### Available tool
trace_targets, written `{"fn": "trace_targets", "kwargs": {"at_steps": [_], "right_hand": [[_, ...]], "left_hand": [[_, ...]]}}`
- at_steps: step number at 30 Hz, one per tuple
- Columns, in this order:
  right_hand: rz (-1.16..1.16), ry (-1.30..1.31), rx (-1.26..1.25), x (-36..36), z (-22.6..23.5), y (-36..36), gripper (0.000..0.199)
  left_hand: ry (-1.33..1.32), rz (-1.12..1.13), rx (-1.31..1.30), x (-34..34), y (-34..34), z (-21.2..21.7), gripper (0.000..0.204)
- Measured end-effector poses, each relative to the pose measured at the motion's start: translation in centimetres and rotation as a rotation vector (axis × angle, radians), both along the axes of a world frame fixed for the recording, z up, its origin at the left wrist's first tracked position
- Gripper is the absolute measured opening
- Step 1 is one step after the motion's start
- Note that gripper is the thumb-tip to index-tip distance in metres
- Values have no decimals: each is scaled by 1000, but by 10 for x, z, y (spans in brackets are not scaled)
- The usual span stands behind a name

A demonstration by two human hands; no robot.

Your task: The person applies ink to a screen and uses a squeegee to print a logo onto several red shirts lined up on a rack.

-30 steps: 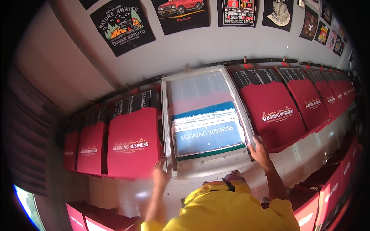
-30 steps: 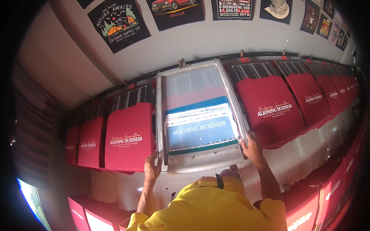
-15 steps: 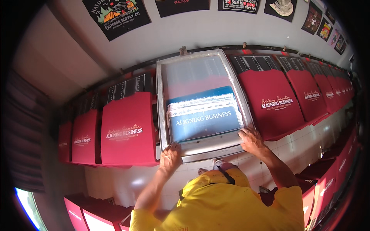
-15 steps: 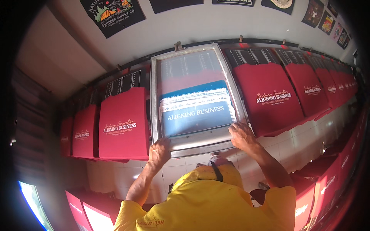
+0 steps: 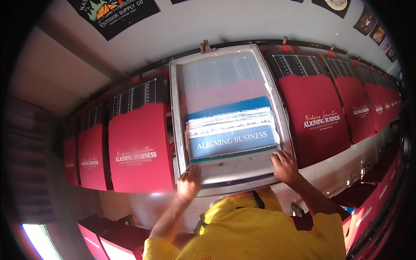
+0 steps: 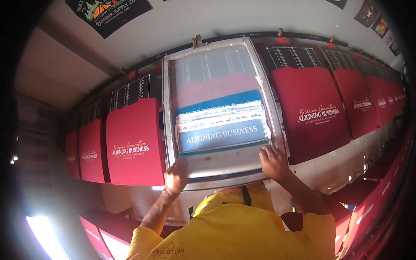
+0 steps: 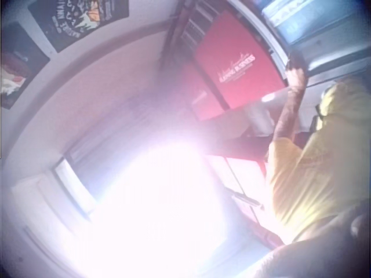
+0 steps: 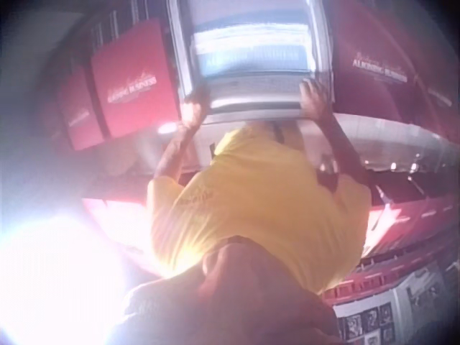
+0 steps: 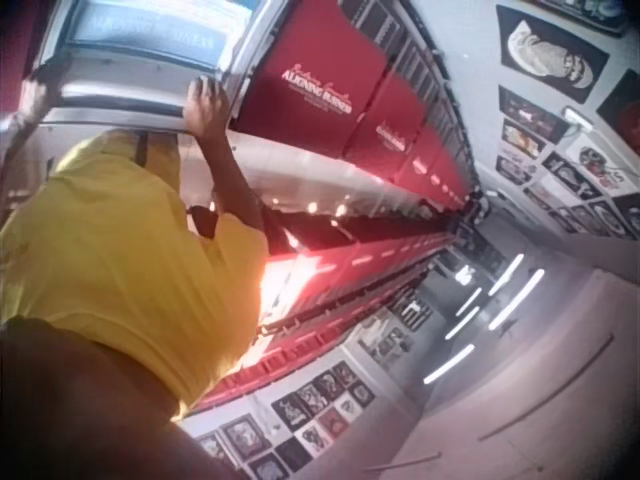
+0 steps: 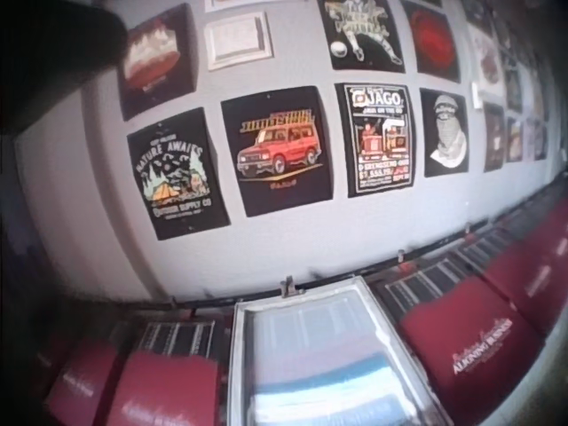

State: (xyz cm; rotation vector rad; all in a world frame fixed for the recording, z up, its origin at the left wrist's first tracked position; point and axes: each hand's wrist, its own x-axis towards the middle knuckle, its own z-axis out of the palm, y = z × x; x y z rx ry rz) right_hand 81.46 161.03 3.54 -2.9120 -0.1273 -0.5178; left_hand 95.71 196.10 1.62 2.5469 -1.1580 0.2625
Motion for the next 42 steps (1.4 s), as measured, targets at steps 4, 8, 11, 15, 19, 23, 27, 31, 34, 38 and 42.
{"fn": "trace_targets", "kwargs": {"at_steps": [4, 8, 11, 15, 19, 23, 27, 31, 34, 38, 42], "right_hand": [[-10, 105, -44, 59, -9, -28, 17], [-37, 101, -22, 109, -10, -49, 21], [-38, 163, 40, 117, -1, -53, 23], [-10, 100, 37, 77, 4, -43, 27], [-6, 28, 30, 4, 2, -10, 31], [8, 19, 103, -34, -1, 9, 27], [-20, 16, 129, -31, -16, 10, 25], [-16, 61, 3, 14, -9, -8, 10], [-15, 126, -46, 51, -6, -24, 13], [-35, 149, -68, 95, -8, -44, 19], [78, 71, 60, 124, 4, -71, 29]], "left_hand": [[18, -44, -19, 64, -20, 3, 34], [-6, -45, 36, 119, -40, 1, 29], [35, -26, 93, 129, -41, 10, 26], [91, 2, 64, 88, -29, 26, 26], [-18, -33, -22, 12, -1, 26, 29], [48, 38, 27, -33, 9, 16, 22], [30, 34, -53, -28, 10, -3, 44], [26, 0, -18, 18, -5, 3, 27], [-5, -54, -21, 63, -16, -2, 29], [14, -42, 27, 111, -33, -5, 20], [126, -11, 123, 146, -50, 22, 14]]}}
